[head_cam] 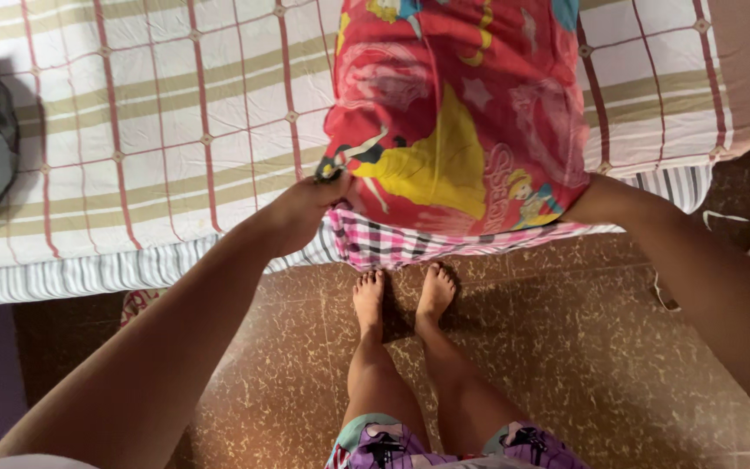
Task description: The person places pillowcases onto pillows on a bed, smooths the fabric by hand, and then folds a piece of patterned clothing over one of the pillows.
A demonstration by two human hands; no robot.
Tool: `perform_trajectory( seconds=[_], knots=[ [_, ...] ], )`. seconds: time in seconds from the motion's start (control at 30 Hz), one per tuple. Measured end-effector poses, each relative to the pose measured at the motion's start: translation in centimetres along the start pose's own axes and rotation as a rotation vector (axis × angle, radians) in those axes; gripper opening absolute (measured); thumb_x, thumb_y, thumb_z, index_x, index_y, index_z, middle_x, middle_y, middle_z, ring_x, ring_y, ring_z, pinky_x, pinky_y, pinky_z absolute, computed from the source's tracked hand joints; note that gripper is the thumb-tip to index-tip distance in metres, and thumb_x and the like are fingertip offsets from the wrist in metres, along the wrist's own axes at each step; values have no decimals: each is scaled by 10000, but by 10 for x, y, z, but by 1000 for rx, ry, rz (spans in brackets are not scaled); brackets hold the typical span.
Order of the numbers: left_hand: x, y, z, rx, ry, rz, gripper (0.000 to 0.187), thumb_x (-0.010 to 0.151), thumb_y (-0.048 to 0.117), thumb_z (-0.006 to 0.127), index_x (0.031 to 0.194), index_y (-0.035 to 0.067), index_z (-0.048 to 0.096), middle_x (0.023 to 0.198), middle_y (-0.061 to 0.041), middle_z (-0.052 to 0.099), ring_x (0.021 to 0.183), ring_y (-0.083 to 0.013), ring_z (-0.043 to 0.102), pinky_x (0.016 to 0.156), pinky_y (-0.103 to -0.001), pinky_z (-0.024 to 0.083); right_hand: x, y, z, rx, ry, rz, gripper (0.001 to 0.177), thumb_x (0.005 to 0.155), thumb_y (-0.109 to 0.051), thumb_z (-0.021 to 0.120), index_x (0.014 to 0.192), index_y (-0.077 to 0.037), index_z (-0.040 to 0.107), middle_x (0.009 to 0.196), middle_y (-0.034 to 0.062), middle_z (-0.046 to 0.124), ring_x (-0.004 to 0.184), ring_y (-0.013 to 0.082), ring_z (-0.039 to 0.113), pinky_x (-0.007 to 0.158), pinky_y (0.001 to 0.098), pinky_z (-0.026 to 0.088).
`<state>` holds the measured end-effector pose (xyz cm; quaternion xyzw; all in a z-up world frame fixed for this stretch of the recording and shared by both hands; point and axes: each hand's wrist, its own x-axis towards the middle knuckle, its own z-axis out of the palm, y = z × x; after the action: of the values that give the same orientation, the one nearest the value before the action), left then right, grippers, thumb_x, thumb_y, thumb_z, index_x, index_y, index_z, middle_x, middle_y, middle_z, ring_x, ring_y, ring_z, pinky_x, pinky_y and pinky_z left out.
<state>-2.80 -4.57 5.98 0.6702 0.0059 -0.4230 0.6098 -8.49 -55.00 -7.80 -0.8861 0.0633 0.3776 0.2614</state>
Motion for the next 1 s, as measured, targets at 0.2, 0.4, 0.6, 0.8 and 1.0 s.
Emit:
perform_trajectory(
  seconds=[0.2,0.4,0.6,0.8,1.0],
  knots=[
    [47,-35,-4,459,72,-53,354,981,210,465,940,98,799,1051,-10,770,986,-219,673,930,-419,488,-15,-10,-17,183,-120,-44,651,721,-329,849,1301,-86,682,1203,98,781,1101,234,703,976,380,521],
    [5,0,13,1201,56,-75,326,961,424,508,1107,258,747,1110,11,759,1206,-225,606,1058,-688,-21,-68,-53,-40,-454,-164,-82,465,878,-475,793,940,-14,799,813,153,760,750,232,728,735,389,557],
    [-24,25,-10,1546,-221,225,650,641,674,772,1209,362,739,1255,4,697,1256,-274,543,1011,-783,-263,-79,-54,-43,-271,-29,-154,478,857,-453,798,870,13,693,752,164,672,674,294,685,653,428,530],
    [-31,37,-32,1648,-274,-84,362,931,519,597,1225,340,709,1110,-20,759,1264,-185,655,1257,-679,-169,-94,-69,-49,-289,-7,-141,461,798,-443,835,971,-23,755,780,189,757,738,302,756,724,427,555],
    [-48,55,-27,1125,158,776,260,794,202,807,1003,79,714,1205,-161,658,1231,-388,605,1189,-587,283,-101,-94,-53,-397,24,-137,524,794,-500,784,1104,-78,760,865,211,762,840,334,745,833,428,552]
  ],
)
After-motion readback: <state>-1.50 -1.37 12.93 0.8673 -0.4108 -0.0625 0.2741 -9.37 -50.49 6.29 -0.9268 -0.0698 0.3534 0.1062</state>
